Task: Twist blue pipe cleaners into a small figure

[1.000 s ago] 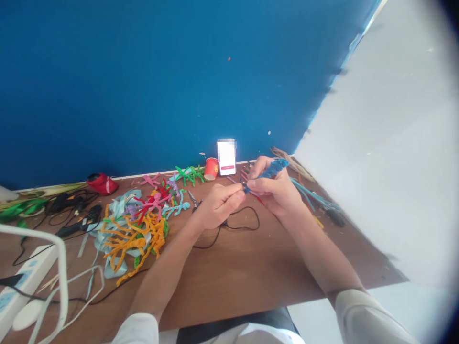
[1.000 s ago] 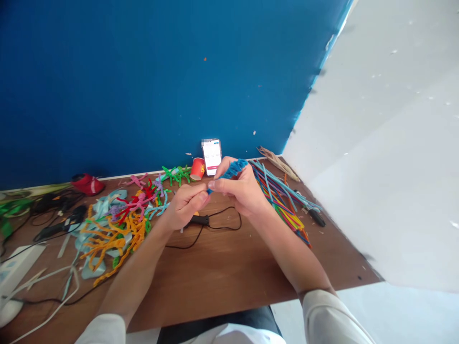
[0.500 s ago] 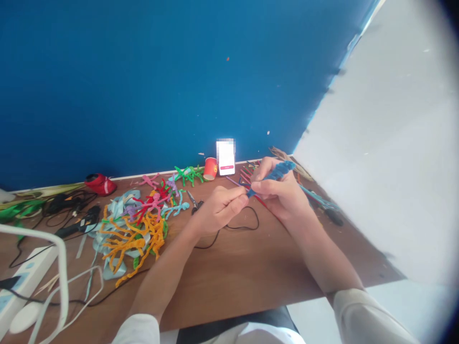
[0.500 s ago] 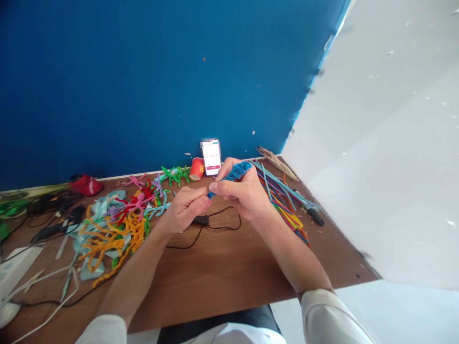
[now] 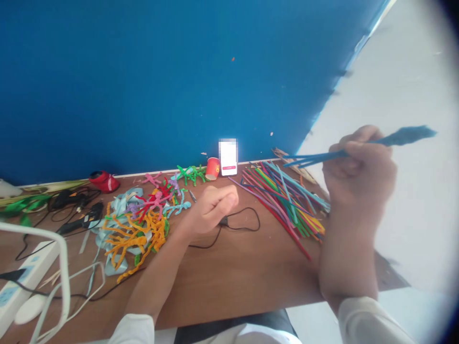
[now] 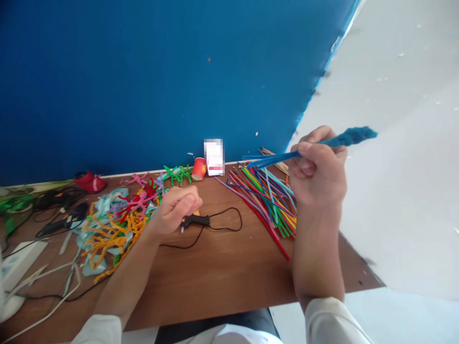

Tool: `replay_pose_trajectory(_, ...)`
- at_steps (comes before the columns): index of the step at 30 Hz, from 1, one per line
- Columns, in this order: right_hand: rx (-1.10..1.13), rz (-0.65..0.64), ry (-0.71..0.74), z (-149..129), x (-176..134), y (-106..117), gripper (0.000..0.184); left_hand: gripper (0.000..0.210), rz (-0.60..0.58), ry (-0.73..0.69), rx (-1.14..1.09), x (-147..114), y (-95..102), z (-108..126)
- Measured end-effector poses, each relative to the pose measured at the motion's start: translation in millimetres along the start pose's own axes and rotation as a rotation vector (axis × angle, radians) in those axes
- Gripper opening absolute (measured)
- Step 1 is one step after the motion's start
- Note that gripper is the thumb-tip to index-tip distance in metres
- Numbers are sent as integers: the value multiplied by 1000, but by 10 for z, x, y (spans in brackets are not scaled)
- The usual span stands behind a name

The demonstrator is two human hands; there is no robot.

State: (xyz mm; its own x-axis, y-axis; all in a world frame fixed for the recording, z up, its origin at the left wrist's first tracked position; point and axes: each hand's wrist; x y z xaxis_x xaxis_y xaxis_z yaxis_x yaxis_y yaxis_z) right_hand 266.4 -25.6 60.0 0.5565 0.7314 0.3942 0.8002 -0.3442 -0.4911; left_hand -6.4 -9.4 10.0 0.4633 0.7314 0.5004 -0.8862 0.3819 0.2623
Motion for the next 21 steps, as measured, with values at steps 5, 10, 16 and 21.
replay_pose_trajectory(5,-87,-269,-319,47,-129,-73,21,35,226,24,83,98,90,98)
replay_pose_trajectory(10,-155,-473,-450,243,-275,-283,24,22,60,67,260,142,8,200)
replay_pose_trajectory(16,-211,-447,-407,400,-337,-380,29,19,13,304,135,163,-117,112)
replay_pose_trajectory(21,-377,-552,-235,430,-333,-429,25,24,185,447,-98,252,-133,-44)
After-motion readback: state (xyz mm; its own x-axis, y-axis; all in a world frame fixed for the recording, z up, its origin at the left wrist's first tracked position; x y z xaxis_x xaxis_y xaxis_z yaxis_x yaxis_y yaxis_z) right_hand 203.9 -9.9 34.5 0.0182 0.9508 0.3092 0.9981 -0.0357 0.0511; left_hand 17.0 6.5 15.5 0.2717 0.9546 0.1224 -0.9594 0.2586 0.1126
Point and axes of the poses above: each hand's wrist, its own x-axis towards the middle knuckle, its own y-axis out of the back of the hand, z = x × y, and after that the axes turned 13 degrees about z, right-handed
